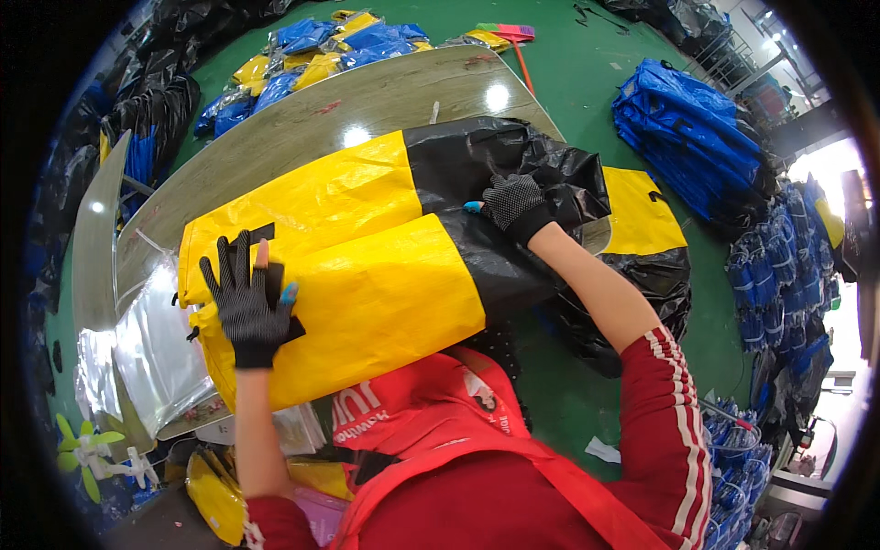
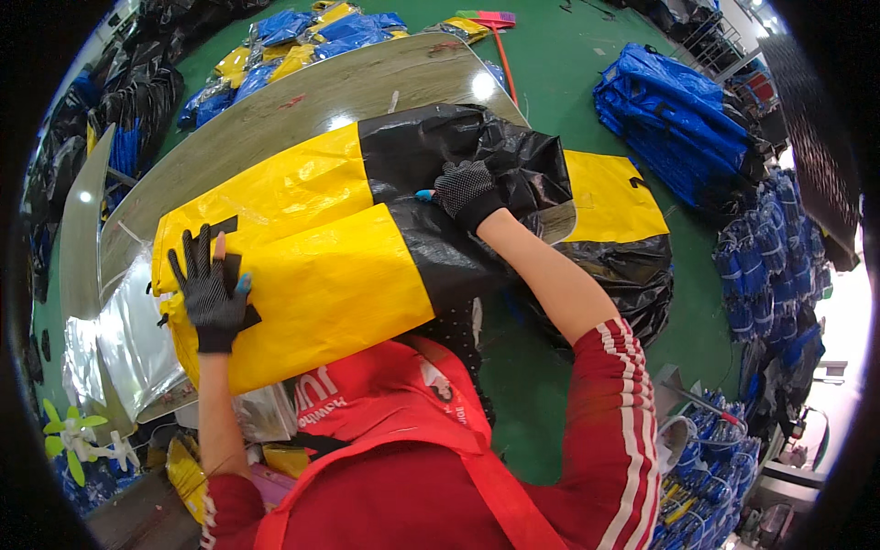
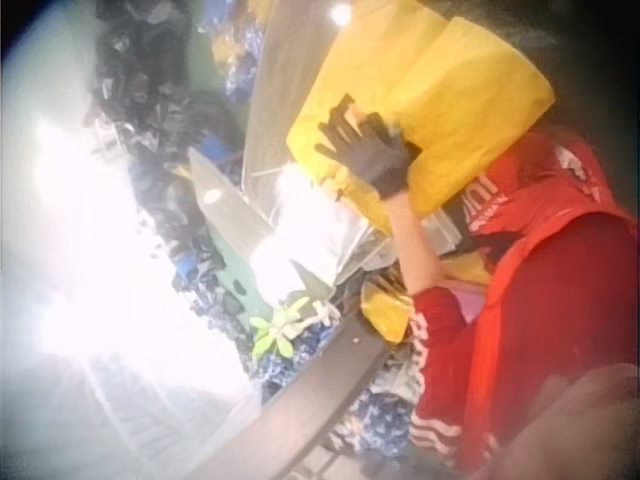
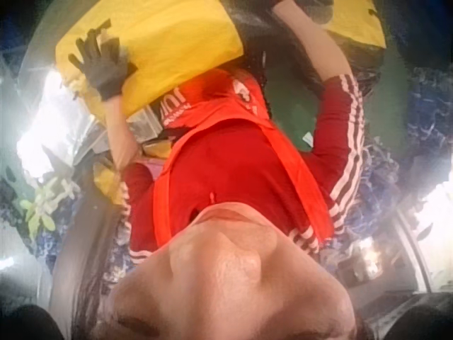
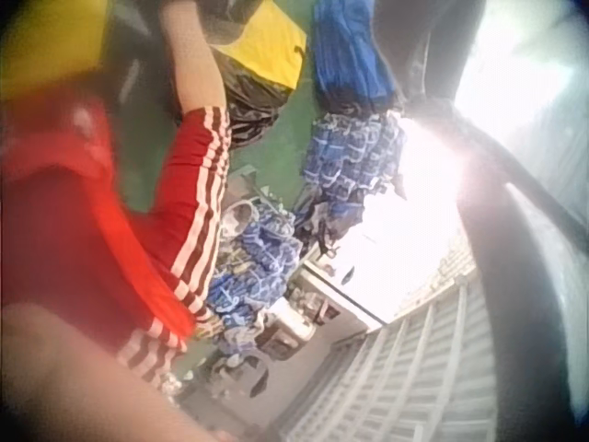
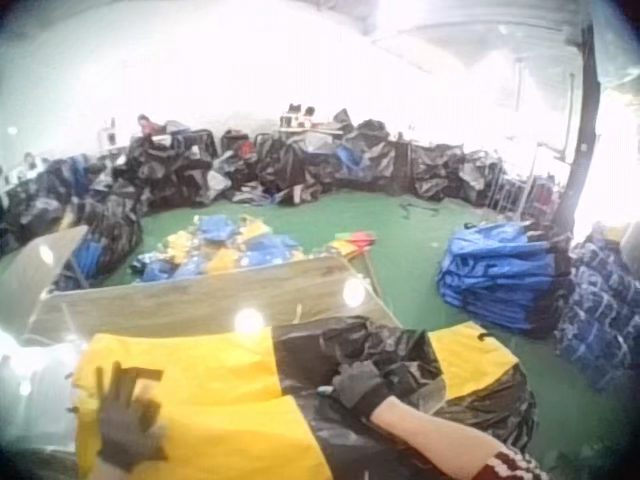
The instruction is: The person folds blue, yellow, and black delivery bags on a table, then places each folded bag into a clear plastic bag and seals it. The process is repeated for multiple bags of different colors.
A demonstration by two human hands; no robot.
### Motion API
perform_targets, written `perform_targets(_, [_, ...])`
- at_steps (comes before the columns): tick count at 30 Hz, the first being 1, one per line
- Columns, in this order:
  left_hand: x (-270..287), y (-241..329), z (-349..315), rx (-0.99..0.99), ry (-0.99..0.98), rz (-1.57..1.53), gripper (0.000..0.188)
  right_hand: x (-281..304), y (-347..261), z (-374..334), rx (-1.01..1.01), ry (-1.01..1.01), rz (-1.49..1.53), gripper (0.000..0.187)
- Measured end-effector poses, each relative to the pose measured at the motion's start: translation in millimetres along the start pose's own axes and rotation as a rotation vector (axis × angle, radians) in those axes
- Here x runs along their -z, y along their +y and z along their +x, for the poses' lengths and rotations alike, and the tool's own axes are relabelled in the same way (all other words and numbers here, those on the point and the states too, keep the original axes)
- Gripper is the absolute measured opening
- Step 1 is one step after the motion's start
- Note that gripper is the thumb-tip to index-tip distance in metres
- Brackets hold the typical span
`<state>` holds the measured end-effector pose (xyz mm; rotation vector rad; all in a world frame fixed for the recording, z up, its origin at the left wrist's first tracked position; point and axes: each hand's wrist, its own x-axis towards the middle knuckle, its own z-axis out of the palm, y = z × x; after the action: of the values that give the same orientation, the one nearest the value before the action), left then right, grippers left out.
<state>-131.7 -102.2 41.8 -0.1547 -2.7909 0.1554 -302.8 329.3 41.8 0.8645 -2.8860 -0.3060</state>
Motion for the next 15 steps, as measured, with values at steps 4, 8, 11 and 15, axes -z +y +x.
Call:
perform_targets(4, [-43.6,-11.8,10.1,0.134,-0.219,-0.085,0.054,12.6,38.6,-25.7,-0.251,0.18,0.021,0.04])
perform_targets(8, [-28.9,-25.4,19.3,0.089,-0.323,-0.206,0.056,-17.6,48.3,-46.3,-0.231,0.224,0.053,0.048])
perform_targets(11, [9.0,4.7,72.5,0.365,-0.551,-0.339,0.056,-34.0,43.4,-43.9,-0.297,0.155,0.098,0.048])
perform_targets(15, [-13.5,115.1,136.6,-0.448,-0.114,-0.545,0.055,4.9,41.7,-43.5,-0.206,0.232,0.037,0.045])
